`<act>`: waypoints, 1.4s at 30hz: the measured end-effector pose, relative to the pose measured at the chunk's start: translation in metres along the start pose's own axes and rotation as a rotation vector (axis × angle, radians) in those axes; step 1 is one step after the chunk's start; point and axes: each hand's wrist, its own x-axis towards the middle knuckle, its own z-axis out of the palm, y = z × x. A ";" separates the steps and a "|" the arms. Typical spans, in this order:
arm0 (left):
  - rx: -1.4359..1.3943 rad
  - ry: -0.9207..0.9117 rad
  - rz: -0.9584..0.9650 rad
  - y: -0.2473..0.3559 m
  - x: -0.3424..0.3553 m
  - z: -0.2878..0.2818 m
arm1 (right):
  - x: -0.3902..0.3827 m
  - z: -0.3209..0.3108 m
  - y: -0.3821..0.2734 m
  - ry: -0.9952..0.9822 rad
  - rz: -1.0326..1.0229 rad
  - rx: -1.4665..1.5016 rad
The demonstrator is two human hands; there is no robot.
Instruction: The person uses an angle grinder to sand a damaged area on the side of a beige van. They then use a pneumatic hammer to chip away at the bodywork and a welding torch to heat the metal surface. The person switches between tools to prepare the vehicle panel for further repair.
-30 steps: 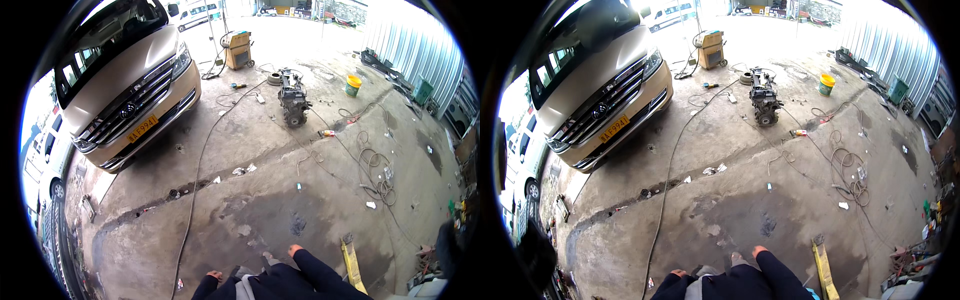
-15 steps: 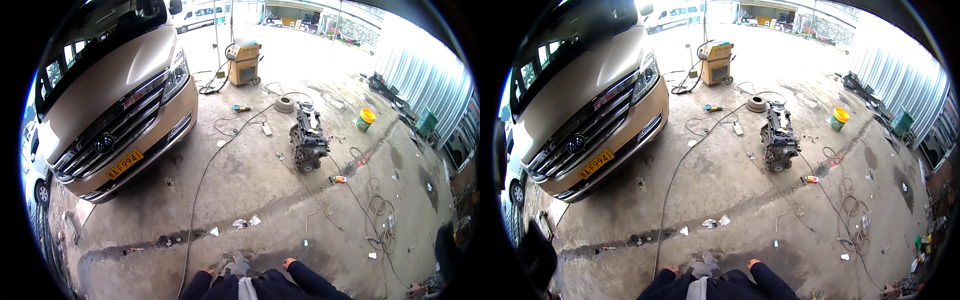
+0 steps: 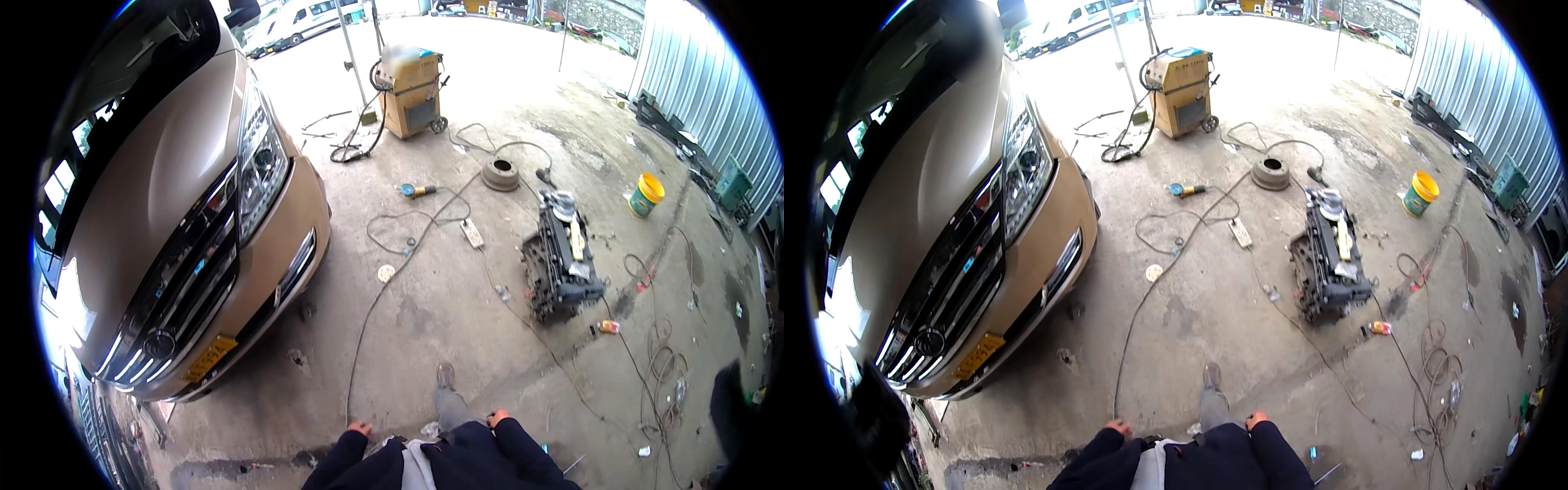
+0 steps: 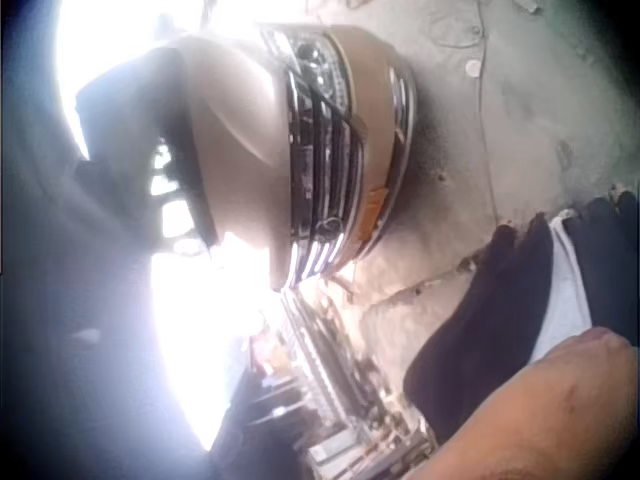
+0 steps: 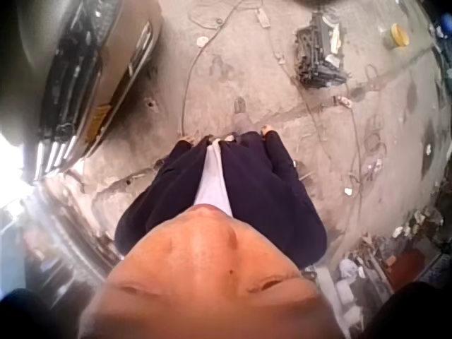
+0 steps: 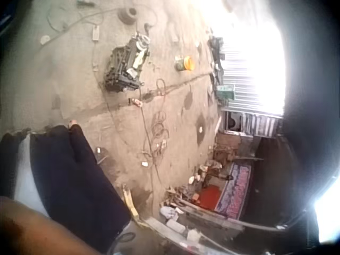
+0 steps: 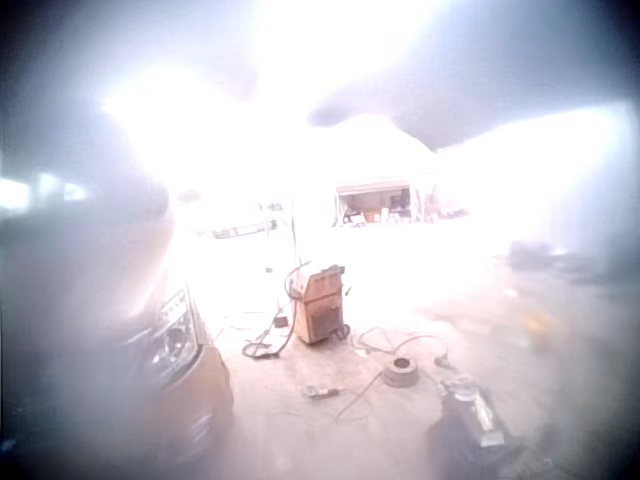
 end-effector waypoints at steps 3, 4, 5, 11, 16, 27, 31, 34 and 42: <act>0.501 -0.144 0.125 0.085 0.093 0.003 | 0.131 -0.115 -0.011 0.223 -0.004 -0.170; 0.589 -0.224 -0.006 0.079 0.084 -0.021 | 0.136 -0.114 -0.063 0.250 -0.073 -0.223; 0.082 -0.224 -0.169 0.108 0.100 -0.028 | 0.158 -0.147 -0.088 0.207 -0.096 -0.213; -0.707 -0.139 -0.207 0.306 0.259 -0.134 | 0.302 -0.291 -0.311 0.093 -0.210 0.001; -0.482 -0.156 -0.052 0.374 0.405 -0.193 | 0.426 -0.308 -0.437 0.101 -0.200 0.003; 0.170 -0.107 0.276 0.623 0.732 -0.466 | 0.627 -0.400 -0.706 0.021 -0.129 0.090; 0.076 -0.126 0.385 0.729 0.819 -0.524 | 0.692 -0.445 -0.847 0.107 -0.258 0.053; 0.076 -0.159 0.370 0.756 0.901 -0.555 | 0.755 -0.465 -0.910 0.014 -0.279 0.012; 0.544 0.005 0.109 0.741 1.151 -0.755 | 1.046 -0.560 -1.081 0.196 -0.295 -0.107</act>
